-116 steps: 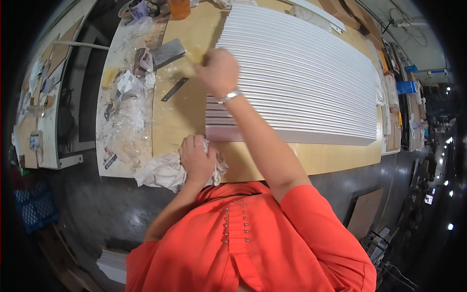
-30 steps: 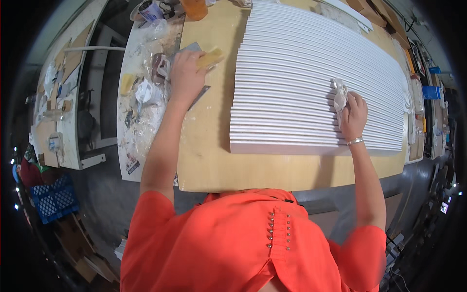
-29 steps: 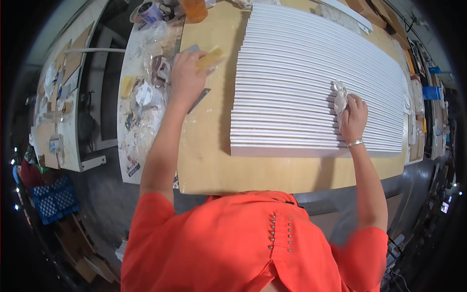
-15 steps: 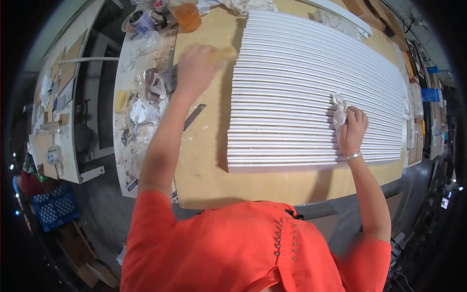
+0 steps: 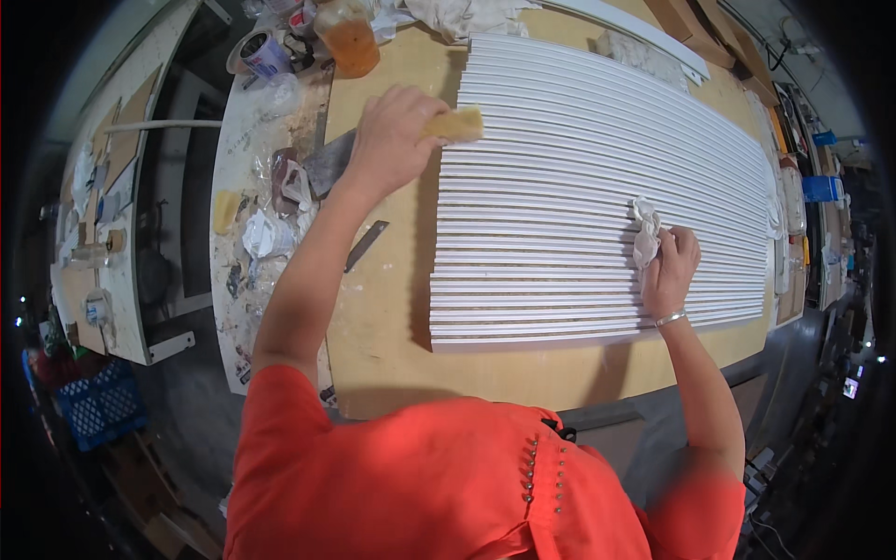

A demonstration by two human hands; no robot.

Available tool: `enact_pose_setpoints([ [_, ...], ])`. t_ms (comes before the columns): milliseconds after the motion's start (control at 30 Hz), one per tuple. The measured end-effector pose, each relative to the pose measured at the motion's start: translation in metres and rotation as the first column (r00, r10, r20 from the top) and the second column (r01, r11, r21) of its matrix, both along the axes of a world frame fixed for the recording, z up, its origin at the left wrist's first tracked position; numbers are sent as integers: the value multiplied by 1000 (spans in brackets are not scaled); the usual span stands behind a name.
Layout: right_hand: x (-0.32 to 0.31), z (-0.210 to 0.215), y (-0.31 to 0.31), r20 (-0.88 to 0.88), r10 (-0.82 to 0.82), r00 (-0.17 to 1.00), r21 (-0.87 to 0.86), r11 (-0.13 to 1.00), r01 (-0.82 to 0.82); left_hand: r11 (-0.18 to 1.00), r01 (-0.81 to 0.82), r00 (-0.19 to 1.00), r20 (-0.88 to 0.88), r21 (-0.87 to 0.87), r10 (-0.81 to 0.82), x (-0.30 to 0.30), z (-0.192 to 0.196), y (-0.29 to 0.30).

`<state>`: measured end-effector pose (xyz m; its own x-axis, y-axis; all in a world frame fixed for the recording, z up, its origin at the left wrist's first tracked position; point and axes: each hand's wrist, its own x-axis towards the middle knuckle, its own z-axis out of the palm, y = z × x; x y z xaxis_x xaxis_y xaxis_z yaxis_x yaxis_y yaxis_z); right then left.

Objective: The person sands a grooved panel with a sponge block, then wipes down the panel with a cloth.

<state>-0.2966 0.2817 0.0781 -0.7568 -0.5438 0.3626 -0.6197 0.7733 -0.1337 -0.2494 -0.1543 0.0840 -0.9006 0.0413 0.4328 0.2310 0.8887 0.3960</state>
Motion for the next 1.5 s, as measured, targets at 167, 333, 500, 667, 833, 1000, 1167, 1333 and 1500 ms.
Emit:
enact_pose_setpoints([
  [167, -1, 0, 0, 23, -11, 1000, 9, 1000, 11, 976, -209, 977, -36, 61, 212, -1, -8, -9],
  [333, -2, 1, 1, 8, 8, 1000, -22, 1000, -8, 975, -222, 975, -30, -27, 222, -4, -16, -13],
  [500, 0, 1, -1, 10, 0, 1000, -9, 1000, 0, 978, -200, 969, -134, 65, 207, -15, -16, 1],
  [667, 0, 3, -3, -4, 12, 1000, -19, 1000, -12, 960, -267, 963, -64, -84, 262, -43, -21, -18],
  [833, 0, 2, -1, 55, -16, 998, -9, 1000, 16, 967, -242, 959, -135, 76, 251, -47, -19, -9],
  [1000, -1, 2, -2, 49, -23, 999, -16, 1000, 23, 902, -427, 903, -87, -62, 422, -52, -20, -23],
  [1167, -2, 0, 1, 36, -21, 999, -10, 1000, 21, 976, -216, 966, -139, 21, 217, -45, -17, -11],
  [1333, -1, 2, -2, 32, -5, 999, -29, 1000, 6, 917, -399, 913, -101, -28, 394, -56, -24, -27],
  [1500, -2, 2, 0, 53, -8, 999, -33, 999, 9, 974, -216, 962, -188, -72, 200, -74, -15, -9],
])
